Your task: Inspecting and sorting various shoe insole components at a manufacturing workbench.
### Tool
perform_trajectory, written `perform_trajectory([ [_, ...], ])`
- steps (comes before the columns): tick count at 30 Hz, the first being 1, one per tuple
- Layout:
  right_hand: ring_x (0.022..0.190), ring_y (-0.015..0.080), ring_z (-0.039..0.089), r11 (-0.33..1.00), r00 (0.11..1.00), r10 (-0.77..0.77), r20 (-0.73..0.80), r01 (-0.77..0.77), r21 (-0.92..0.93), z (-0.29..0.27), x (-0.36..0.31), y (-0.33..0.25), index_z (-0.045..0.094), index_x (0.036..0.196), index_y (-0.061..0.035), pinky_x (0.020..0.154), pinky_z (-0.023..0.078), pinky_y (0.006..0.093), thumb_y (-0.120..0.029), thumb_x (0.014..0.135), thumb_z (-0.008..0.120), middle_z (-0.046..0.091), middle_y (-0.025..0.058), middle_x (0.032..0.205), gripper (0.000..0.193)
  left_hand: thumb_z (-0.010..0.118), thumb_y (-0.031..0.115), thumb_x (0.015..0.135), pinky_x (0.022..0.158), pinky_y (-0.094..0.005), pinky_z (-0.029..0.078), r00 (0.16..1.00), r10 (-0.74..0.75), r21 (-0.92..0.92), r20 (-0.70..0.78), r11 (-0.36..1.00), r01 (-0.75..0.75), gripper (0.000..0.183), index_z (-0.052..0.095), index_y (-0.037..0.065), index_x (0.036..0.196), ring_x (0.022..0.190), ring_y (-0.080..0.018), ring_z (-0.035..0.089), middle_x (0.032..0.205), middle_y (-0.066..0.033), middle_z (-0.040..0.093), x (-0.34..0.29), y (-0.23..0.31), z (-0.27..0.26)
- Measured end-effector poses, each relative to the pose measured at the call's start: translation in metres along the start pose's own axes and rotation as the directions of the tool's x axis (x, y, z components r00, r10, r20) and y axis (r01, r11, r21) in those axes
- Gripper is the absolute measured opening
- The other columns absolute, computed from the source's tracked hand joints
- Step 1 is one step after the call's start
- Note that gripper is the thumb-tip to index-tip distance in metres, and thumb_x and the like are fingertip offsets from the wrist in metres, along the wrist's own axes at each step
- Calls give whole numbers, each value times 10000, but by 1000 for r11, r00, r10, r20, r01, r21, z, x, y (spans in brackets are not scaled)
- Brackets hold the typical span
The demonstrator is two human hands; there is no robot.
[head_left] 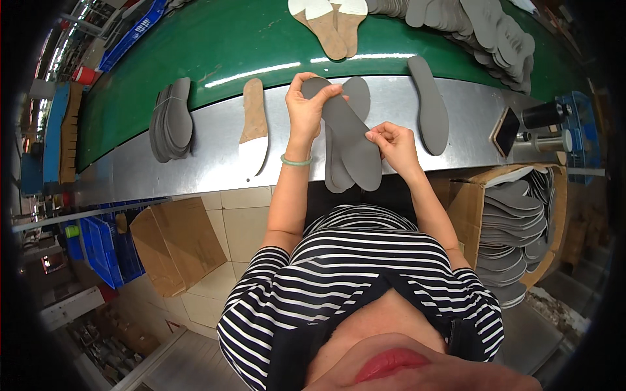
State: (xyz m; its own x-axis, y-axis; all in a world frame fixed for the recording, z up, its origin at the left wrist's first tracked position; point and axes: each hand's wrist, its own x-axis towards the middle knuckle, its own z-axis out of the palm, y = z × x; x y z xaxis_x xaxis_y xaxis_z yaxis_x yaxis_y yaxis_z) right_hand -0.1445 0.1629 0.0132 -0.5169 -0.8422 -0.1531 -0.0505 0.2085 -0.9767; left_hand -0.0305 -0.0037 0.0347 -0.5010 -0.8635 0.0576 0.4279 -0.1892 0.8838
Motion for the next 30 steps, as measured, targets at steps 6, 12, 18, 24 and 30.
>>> perform_trajectory([
  [6,463,74,541,984,997,48,64,-36,-177,-1,-2,-17,660,802,20,421,408,233,-112,854,701,636,43,577,147,631,286,940,642,-299,528,999,29,242,-30,970,-21,302,589,-1,857,715,-193,675,824,-155,698,16,17,-39],
  [12,558,320,613,695,942,-333,49,280,-662,-7,0,-49,655,790,-8,560,492,401,-103,782,697,624,142,606,104,685,160,844,830,-376,482,709,279,705,647,135,-696,394,586,49,1209,914,-279,637,924,-116,693,-19,42,6],
  [18,961,316,638,676,848,-500,176,509,-532,-7,-4,-57,582,1239,-53,783,521,401,-256,781,743,642,155,1090,526,595,-91,719,593,-342,504,875,78,752,479,477,-454,752,429,111,1425,563,-258,611,739,-155,640,-16,1,18],
  [24,1343,315,418,796,822,-527,215,566,-211,-23,-8,-50,321,1460,-28,1102,347,392,-171,714,806,409,157,1469,901,624,-13,835,532,-221,398,954,-177,601,243,799,-5,402,581,-19,1234,605,-38,483,669,11,564,-2,1,-5],
  [30,1261,309,501,754,717,-645,-267,538,-377,-8,22,-24,626,1158,-22,1026,413,383,-37,778,736,460,156,1420,396,638,10,855,551,-188,395,956,-235,376,178,914,154,256,620,-13,1109,673,-49,536,812,9,638,-11,-3,6],
])
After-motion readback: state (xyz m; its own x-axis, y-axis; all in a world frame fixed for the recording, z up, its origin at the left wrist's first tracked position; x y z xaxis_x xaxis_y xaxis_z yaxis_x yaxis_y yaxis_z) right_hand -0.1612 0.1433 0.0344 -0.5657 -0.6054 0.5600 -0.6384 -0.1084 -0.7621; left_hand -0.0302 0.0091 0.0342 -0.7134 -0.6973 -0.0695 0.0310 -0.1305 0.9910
